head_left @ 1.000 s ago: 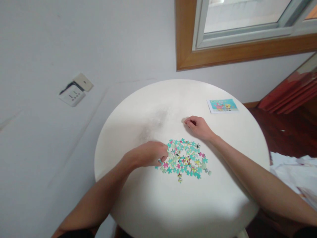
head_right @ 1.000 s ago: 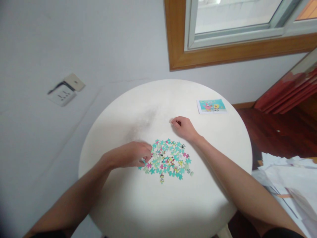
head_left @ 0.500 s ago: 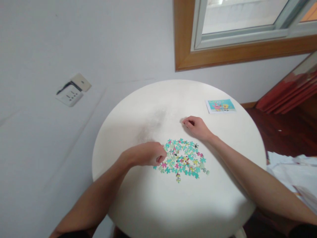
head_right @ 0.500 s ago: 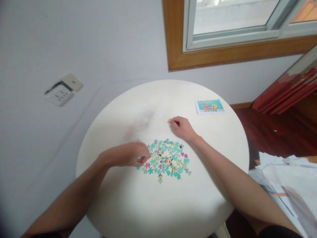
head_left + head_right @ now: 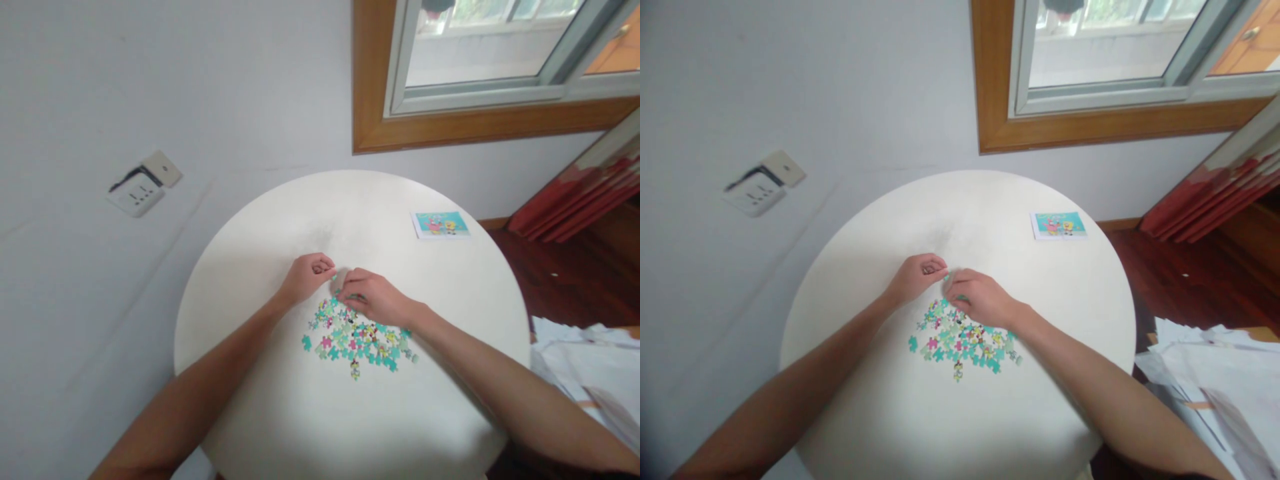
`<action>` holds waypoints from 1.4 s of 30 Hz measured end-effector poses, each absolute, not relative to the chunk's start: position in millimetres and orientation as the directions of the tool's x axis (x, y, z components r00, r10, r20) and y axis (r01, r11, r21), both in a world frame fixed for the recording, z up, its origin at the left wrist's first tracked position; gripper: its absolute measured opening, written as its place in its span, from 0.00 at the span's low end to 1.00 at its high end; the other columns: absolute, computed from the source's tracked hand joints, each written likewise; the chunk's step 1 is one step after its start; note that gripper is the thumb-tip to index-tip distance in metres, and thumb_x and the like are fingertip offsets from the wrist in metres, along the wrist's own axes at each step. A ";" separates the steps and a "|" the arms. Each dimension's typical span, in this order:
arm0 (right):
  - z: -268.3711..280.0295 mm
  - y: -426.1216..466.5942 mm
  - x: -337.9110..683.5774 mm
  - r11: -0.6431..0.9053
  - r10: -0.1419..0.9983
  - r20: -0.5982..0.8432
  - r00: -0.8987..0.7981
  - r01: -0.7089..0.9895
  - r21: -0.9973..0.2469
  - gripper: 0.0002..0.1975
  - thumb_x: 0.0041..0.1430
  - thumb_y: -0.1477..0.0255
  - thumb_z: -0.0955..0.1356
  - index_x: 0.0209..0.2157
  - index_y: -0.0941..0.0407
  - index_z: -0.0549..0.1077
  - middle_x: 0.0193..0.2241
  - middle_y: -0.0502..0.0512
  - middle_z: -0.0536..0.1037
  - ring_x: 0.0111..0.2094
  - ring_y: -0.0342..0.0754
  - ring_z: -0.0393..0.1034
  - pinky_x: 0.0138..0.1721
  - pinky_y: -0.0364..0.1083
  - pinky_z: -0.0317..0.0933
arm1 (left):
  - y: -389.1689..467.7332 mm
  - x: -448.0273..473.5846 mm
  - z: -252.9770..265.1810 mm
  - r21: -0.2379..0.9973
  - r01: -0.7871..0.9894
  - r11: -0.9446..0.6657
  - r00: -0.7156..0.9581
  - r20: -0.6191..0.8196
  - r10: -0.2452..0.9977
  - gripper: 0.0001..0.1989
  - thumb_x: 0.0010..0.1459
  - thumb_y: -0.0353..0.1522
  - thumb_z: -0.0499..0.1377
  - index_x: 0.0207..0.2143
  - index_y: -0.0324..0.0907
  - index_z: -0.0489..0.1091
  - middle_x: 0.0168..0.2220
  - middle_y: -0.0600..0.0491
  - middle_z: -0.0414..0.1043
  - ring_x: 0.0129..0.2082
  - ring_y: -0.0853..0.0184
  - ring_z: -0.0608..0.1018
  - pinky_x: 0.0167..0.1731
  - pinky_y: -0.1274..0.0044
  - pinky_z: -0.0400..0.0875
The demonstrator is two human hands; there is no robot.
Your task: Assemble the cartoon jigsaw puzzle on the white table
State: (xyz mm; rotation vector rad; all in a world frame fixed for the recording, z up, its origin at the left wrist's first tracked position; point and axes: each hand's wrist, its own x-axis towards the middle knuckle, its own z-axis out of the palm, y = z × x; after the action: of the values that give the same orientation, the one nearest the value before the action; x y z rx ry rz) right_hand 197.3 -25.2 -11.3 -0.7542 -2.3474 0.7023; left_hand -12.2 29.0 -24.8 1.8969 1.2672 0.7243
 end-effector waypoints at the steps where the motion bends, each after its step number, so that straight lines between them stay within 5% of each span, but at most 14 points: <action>1: -10.2 -30.7 192.1 0.728 0.600 0.347 -0.721 0.312 -0.611 0.07 0.60 0.78 0.66 0.35 0.55 0.76 0.37 0.55 0.76 0.43 0.48 0.68 0.46 0.46 0.61 | 30.5 -11.6 -28.7 0.820 0.520 -0.239 0.339 0.058 0.939 0.07 0.53 0.33 0.63 0.33 0.38 0.74 0.28 0.53 0.78 0.27 0.69 0.77 0.29 0.79 0.69; 6: -10.7 -47.3 176.8 0.810 0.475 0.303 -0.826 0.275 -0.518 0.05 0.61 0.75 0.68 0.32 0.56 0.76 0.35 0.55 0.75 0.43 0.48 0.66 0.49 0.47 0.59 | 32.9 -9.8 -32.8 0.724 0.624 -0.296 0.296 0.131 0.946 0.05 0.54 0.32 0.62 0.32 0.40 0.78 0.29 0.53 0.79 0.28 0.69 0.77 0.31 0.79 0.70; 15: -15.5 -51.8 175.5 0.828 0.485 0.195 -0.852 0.376 -0.416 0.04 0.62 0.73 0.68 0.33 0.56 0.76 0.38 0.54 0.74 0.45 0.49 0.64 0.49 0.48 0.58 | 39.2 -11.9 -39.3 0.562 0.696 -0.447 0.379 0.241 0.893 0.05 0.56 0.30 0.60 0.31 0.41 0.77 0.30 0.53 0.76 0.30 0.68 0.75 0.33 0.77 0.68; 20: -12.6 -54.9 173.6 0.849 0.482 0.167 -0.860 0.411 -0.330 0.03 0.61 0.74 0.68 0.34 0.57 0.74 0.40 0.57 0.72 0.45 0.50 0.63 0.47 0.49 0.59 | 44.2 -18.7 -37.8 0.577 0.680 -0.452 0.404 0.220 0.888 0.09 0.61 0.32 0.56 0.34 0.40 0.77 0.31 0.53 0.76 0.30 0.68 0.74 0.33 0.77 0.67; 27: -6.0 -61.0 171.6 0.879 0.468 0.127 -0.875 0.446 -0.167 0.05 0.62 0.79 0.64 0.39 0.59 0.71 0.43 0.61 0.70 0.45 0.53 0.61 0.44 0.51 0.58 | 45.8 -28.6 -31.2 0.614 0.635 -0.469 0.503 0.132 0.854 0.11 0.52 0.32 0.64 0.39 0.40 0.78 0.34 0.52 0.74 0.30 0.69 0.74 0.36 0.76 0.68; 42: -6.5 -62.1 170.2 0.890 0.453 0.126 -0.883 0.437 -0.132 0.07 0.62 0.80 0.63 0.41 0.59 0.71 0.45 0.63 0.70 0.47 0.55 0.59 0.44 0.51 0.56 | 44.4 -26.0 -32.2 0.592 0.653 -0.472 0.506 0.122 0.854 0.11 0.53 0.32 0.64 0.40 0.41 0.78 0.33 0.53 0.73 0.30 0.68 0.73 0.38 0.75 0.67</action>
State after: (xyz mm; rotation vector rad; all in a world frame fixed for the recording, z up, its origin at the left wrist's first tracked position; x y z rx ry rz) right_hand 170.2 -62.1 -6.5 -0.6883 -2.9041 0.1491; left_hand -26.0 44.4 -32.2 2.2754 1.2357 0.5615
